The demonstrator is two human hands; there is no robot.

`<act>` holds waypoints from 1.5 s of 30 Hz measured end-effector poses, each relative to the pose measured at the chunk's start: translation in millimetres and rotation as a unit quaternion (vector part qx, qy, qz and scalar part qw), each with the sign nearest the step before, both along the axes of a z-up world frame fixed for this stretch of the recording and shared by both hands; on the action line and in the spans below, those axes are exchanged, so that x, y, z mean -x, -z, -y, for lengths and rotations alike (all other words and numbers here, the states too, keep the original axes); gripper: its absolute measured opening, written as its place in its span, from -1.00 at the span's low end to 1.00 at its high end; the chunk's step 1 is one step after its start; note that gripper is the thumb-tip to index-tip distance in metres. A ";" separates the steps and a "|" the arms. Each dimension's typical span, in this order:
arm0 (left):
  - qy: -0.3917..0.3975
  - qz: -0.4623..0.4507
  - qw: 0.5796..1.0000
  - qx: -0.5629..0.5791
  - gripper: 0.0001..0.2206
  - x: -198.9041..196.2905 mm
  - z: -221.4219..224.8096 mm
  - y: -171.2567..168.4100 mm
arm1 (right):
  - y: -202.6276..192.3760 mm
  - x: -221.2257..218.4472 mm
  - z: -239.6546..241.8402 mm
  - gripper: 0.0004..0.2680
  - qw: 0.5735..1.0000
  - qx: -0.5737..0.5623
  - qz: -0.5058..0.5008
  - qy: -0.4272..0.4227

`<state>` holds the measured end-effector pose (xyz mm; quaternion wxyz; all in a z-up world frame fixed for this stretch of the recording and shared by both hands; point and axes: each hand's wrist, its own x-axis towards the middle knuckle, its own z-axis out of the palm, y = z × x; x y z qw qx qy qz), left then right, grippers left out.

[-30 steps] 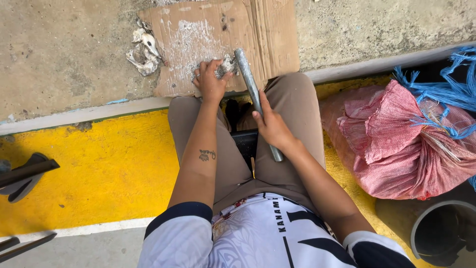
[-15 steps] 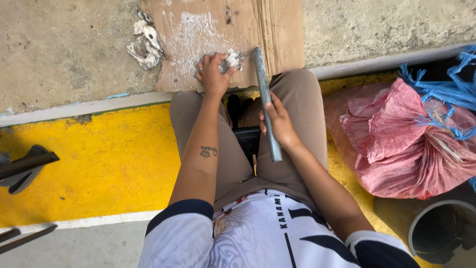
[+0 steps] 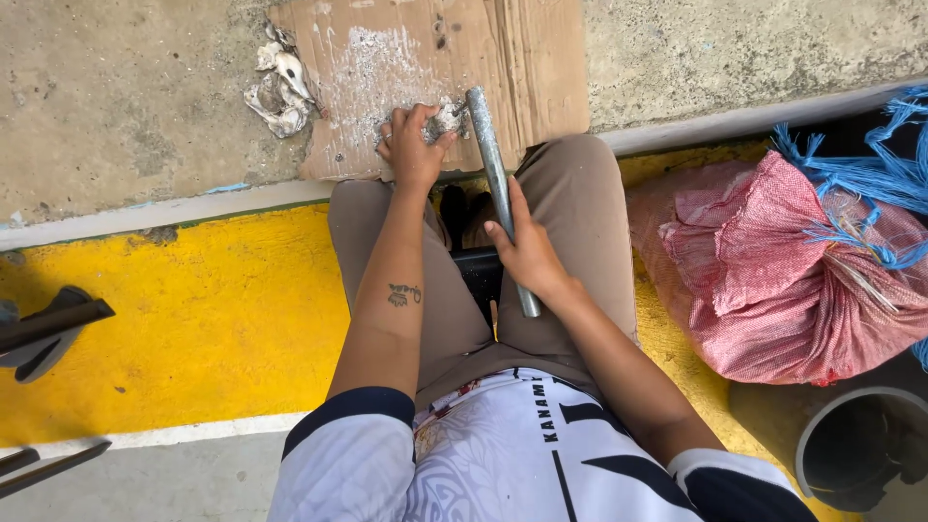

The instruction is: Crushing oyster shells with a metal pipe on a cardboard surface.

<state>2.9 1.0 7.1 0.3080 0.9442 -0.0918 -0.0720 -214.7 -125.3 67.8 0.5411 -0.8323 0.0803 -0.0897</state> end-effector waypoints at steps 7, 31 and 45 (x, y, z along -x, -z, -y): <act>-0.011 -0.010 1.000 -0.018 -0.56 -1.3 1.3 1.0 | -29.7 -12.0 18.9 -0.46 0.905 -0.392 -0.157 0.056; -0.019 -0.007 1.000 0.008 -0.56 -2.4 1.3 1.2 | -31.6 -10.2 -11.0 -0.49 0.935 -0.308 -0.167 0.055; -0.005 -0.166 0.926 0.338 -0.89 -53.4 -16.7 48.3 | -23.5 -9.8 10.4 -0.49 0.892 -0.427 -0.141 0.050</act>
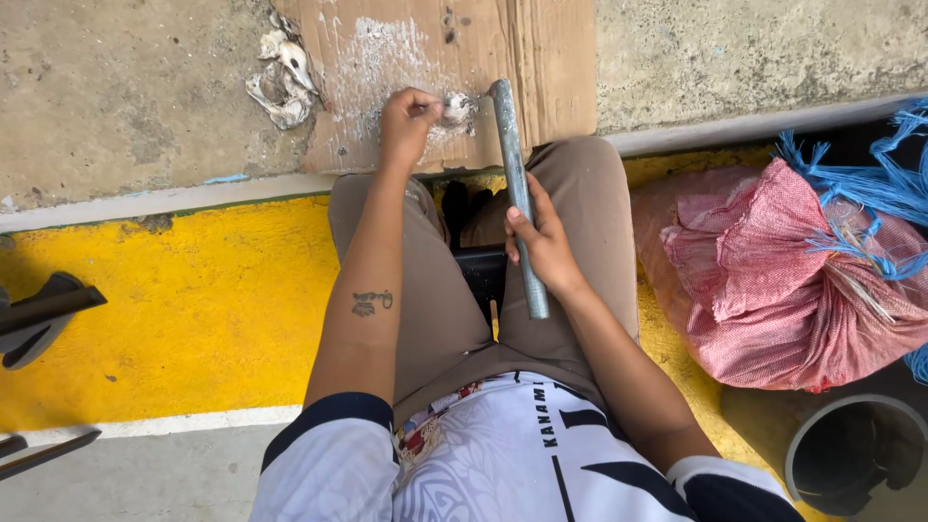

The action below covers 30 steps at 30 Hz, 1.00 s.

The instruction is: Crushing oyster shells with a metal pipe on a cardboard surface.

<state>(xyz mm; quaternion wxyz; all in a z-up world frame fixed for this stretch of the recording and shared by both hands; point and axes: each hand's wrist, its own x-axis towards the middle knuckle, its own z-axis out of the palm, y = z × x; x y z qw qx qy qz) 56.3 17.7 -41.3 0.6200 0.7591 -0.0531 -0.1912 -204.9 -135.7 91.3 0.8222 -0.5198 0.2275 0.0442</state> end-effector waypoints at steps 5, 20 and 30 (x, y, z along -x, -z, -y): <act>0.054 0.172 0.958 -0.222 -0.75 22.9 2.7 -55.3 | -9.4 1.7 -1.9 -0.49 1.000 0.000 0.014 0.003; 0.035 0.046 0.998 -0.021 -0.87 19.0 12.1 -1.7 | -16.7 13.1 -4.3 -0.45 0.991 0.115 0.063 0.002; 0.051 0.396 0.890 -0.221 -0.75 31.7 -3.6 -74.4 | -1.3 14.1 -5.6 -0.45 0.992 0.113 0.049 0.017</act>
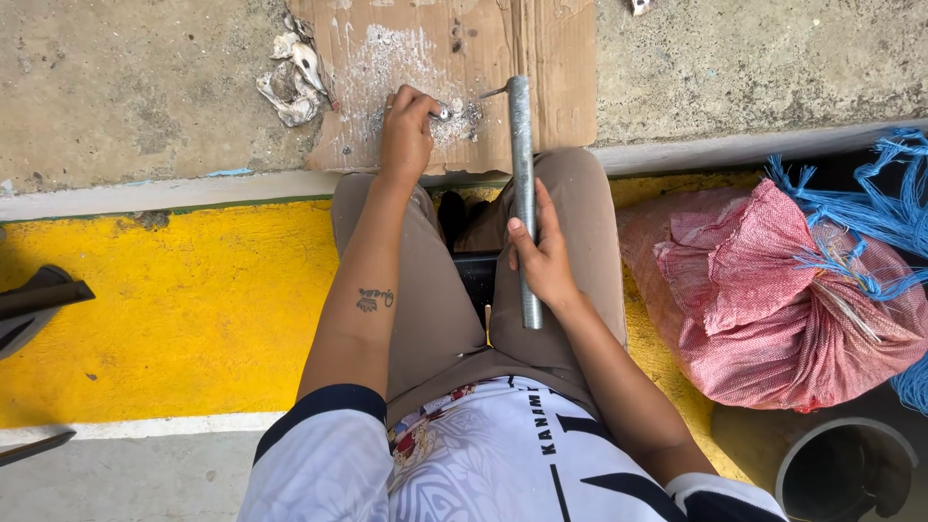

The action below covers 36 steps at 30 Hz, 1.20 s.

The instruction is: Crushing oyster shells with a metal pipe on a cardboard surface.

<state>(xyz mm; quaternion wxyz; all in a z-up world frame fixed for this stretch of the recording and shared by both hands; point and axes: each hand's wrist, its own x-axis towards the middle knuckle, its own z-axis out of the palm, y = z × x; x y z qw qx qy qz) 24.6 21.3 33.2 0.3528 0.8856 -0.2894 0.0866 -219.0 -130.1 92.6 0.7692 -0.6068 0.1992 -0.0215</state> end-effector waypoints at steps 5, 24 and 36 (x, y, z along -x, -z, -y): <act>-0.048 -0.077 0.992 0.085 -0.67 3.6 -1.3 9.8 | -15.9 -7.4 -9.5 -0.45 0.996 0.065 -0.045 -0.042; -0.148 -0.140 0.979 0.002 -0.79 -17.4 21.1 29.7 | -24.1 -26.1 -10.5 -0.46 0.950 0.299 -0.007 -0.094; -0.130 -0.187 0.972 -0.065 -0.76 -26.4 26.5 3.0 | -20.8 -26.4 -9.6 -0.48 0.939 0.332 0.039 -0.079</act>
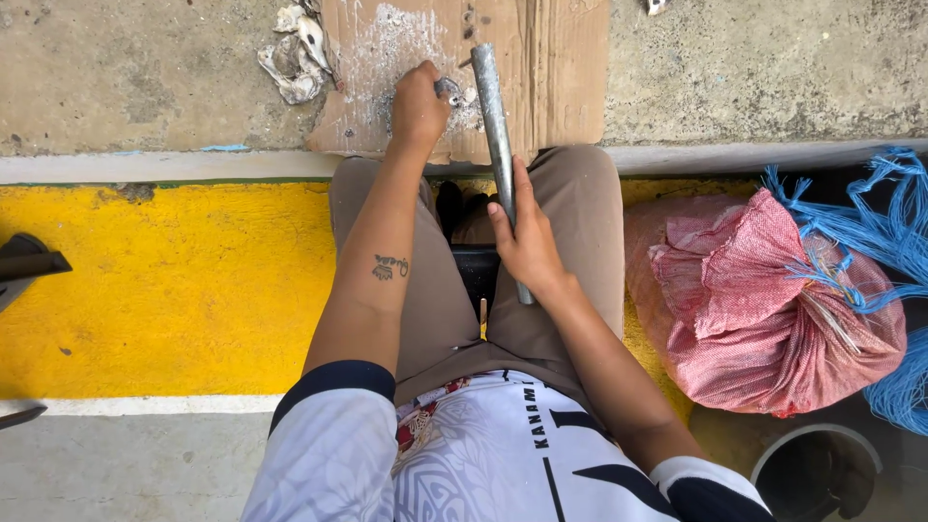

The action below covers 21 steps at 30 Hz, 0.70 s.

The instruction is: Crushing oyster shells with a metal pipe on a cardboard surface.

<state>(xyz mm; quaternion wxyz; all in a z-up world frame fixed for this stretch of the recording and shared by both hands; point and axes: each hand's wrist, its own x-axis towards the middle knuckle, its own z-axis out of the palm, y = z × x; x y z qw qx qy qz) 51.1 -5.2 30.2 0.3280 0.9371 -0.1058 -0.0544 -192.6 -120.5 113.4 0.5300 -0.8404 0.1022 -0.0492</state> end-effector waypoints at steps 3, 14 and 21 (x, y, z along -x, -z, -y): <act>0.005 -0.007 1.000 -0.013 -0.76 -4.3 1.6 7.8 | 22.6 -3.8 -1.3 -0.48 1.000 0.022 -0.008 -0.015; 0.003 -0.008 1.000 -0.023 -0.75 -3.6 2.8 -1.9 | 8.3 -4.5 -0.3 -0.48 1.000 0.004 -0.010 0.007; 0.023 0.044 0.998 -0.028 -0.76 -4.9 0.4 15.3 | -40.5 -8.9 2.2 -0.49 0.996 -0.027 -0.082 0.004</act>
